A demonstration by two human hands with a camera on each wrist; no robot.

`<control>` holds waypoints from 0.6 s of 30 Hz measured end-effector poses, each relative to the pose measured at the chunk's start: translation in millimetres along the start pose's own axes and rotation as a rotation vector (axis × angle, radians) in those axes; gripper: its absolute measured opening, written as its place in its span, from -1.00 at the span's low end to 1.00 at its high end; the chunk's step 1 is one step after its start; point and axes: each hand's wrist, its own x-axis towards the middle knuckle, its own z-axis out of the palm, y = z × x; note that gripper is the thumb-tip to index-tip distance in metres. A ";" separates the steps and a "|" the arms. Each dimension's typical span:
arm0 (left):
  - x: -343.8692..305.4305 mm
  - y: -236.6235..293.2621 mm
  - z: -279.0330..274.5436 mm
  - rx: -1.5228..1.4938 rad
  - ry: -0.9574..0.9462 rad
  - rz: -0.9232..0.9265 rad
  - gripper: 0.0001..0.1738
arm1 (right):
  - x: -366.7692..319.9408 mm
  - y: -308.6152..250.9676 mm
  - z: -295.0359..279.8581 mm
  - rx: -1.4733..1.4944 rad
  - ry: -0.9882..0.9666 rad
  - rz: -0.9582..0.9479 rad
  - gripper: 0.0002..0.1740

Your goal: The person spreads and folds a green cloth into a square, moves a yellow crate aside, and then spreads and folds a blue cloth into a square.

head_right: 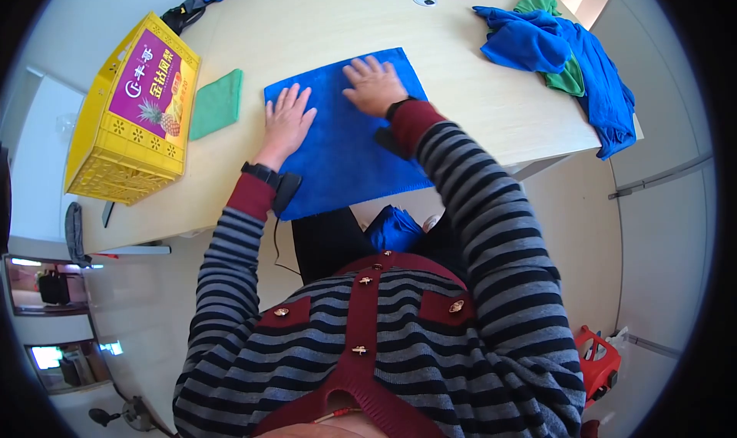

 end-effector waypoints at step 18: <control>35.5 -28.6 25.1 0.016 -0.010 -0.192 -0.28 | 18.6 52.6 23.0 -0.013 -0.017 0.183 -0.32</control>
